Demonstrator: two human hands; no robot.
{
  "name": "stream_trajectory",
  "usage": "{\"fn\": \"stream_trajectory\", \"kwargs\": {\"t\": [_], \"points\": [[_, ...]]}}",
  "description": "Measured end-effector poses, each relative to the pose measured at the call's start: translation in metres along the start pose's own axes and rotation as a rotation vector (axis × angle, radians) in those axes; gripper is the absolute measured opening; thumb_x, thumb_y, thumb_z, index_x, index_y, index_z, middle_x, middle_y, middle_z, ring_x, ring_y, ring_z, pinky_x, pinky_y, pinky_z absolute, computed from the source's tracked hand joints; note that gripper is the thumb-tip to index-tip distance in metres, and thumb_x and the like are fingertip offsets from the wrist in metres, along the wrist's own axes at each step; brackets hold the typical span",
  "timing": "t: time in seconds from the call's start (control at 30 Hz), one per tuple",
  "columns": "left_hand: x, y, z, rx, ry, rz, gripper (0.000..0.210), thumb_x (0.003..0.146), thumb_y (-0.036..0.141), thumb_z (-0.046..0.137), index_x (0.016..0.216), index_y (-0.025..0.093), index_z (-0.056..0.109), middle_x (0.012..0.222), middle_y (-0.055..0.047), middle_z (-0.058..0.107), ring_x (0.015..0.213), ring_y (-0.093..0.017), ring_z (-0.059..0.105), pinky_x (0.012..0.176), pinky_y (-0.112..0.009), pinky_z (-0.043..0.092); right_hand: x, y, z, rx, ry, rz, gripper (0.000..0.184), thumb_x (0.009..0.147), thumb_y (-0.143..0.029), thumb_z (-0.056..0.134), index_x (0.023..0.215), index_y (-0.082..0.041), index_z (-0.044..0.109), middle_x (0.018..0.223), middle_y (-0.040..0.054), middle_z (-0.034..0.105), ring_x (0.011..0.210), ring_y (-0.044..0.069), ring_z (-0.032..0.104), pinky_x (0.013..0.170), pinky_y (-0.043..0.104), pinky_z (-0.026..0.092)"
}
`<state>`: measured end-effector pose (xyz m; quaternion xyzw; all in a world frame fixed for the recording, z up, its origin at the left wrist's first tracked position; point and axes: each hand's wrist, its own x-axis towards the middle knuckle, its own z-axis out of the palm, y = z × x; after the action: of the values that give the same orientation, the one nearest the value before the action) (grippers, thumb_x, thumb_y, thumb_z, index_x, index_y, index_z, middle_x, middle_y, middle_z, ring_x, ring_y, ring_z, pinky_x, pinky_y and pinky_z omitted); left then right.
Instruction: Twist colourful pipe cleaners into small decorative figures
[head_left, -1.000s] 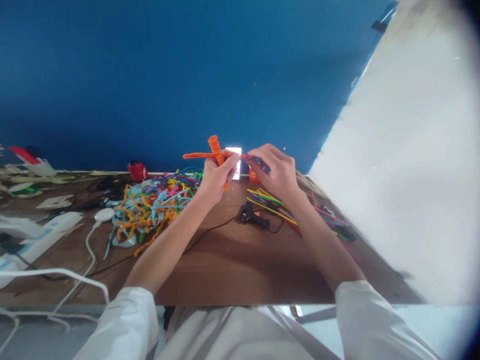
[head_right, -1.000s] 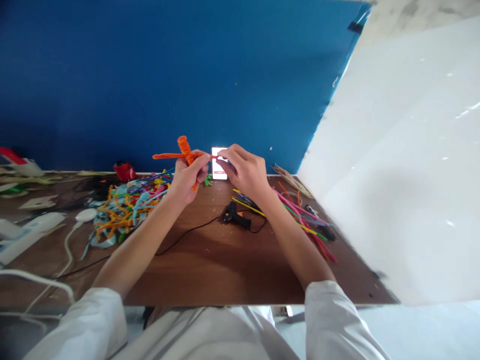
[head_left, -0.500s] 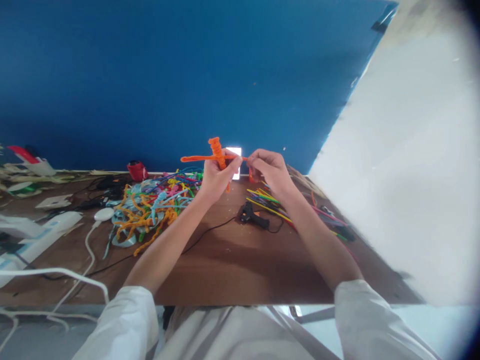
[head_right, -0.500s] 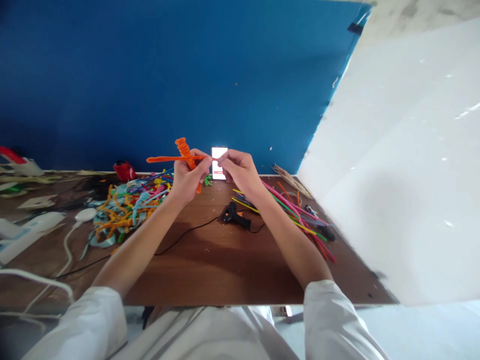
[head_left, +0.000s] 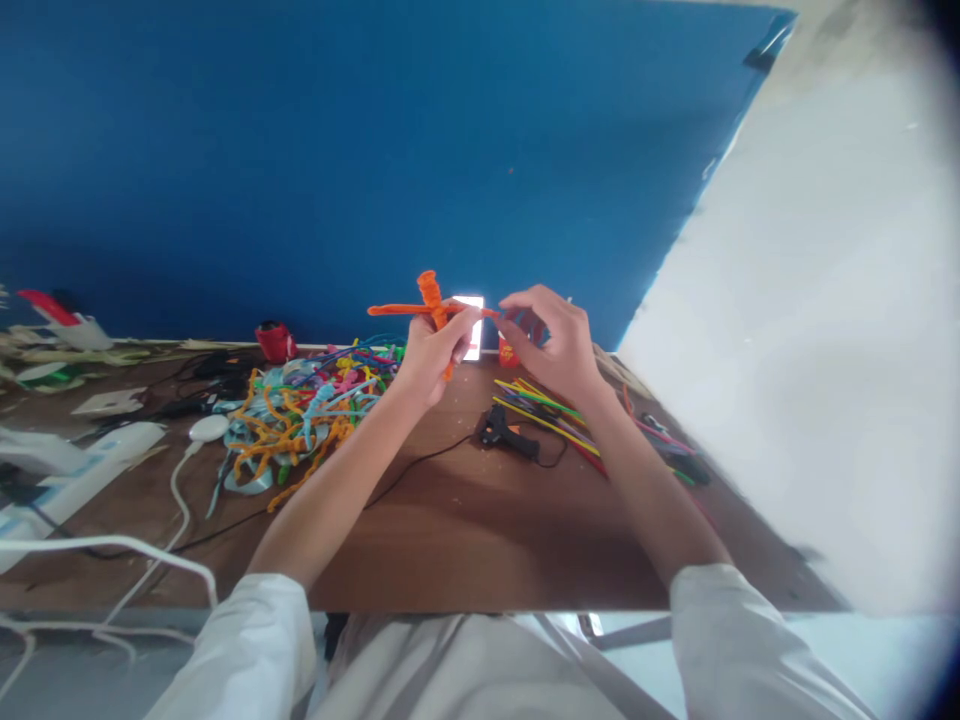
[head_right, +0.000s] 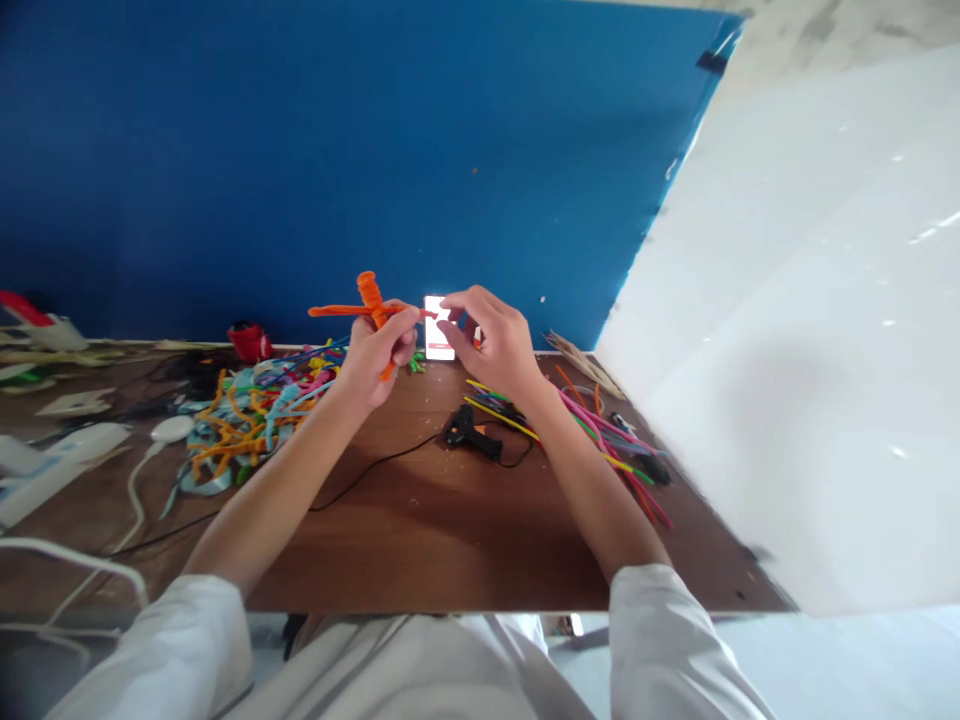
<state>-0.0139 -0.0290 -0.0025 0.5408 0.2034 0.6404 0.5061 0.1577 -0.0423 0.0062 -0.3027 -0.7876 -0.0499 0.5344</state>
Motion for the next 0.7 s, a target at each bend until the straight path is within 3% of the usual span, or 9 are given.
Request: {"fn": "stream_trajectory", "kwargs": {"t": [0.13, 0.43, 0.7], "points": [[-0.001, 0.004, 0.002, -0.049, -0.006, -0.088, 0.024, 0.077, 0.024, 0.073, 0.066, 0.016, 0.054, 0.054, 0.007, 0.046, 0.04, -0.001, 0.033, 0.039, -0.017, 0.023, -0.005, 0.009, 0.0, -0.262, 0.017, -0.249, 0.016, 0.098, -0.024, 0.053, 0.106, -0.024, 0.067, 0.098, 0.0047, 0.072, 0.083, 0.015, 0.065, 0.072, 0.028, 0.046], [-0.003, 0.005, 0.004, -0.053, 0.013, -0.141, 0.022, 0.076, 0.023, 0.072, 0.066, 0.015, 0.055, 0.054, 0.007, 0.047, 0.04, 0.0, 0.034, 0.039, -0.018, 0.023, -0.007, 0.014, -0.002, -0.563, 0.018, -0.388, 0.013, 0.099, -0.023, 0.052, 0.098, -0.023, 0.065, 0.088, 0.0022, 0.072, 0.077, 0.014, 0.064, 0.068, 0.028, 0.042], [-0.001, -0.001, 0.002, -0.013, -0.009, -0.118, 0.022, 0.078, 0.025, 0.071, 0.066, 0.015, 0.056, 0.054, 0.007, 0.046, 0.041, 0.0, 0.033, 0.041, -0.017, 0.024, -0.006, 0.016, -0.004, -0.596, -0.04, -0.42, 0.011, 0.097, -0.024, 0.053, 0.096, -0.022, 0.064, 0.089, 0.0028, 0.072, 0.077, 0.015, 0.062, 0.067, 0.03, 0.04]]}}
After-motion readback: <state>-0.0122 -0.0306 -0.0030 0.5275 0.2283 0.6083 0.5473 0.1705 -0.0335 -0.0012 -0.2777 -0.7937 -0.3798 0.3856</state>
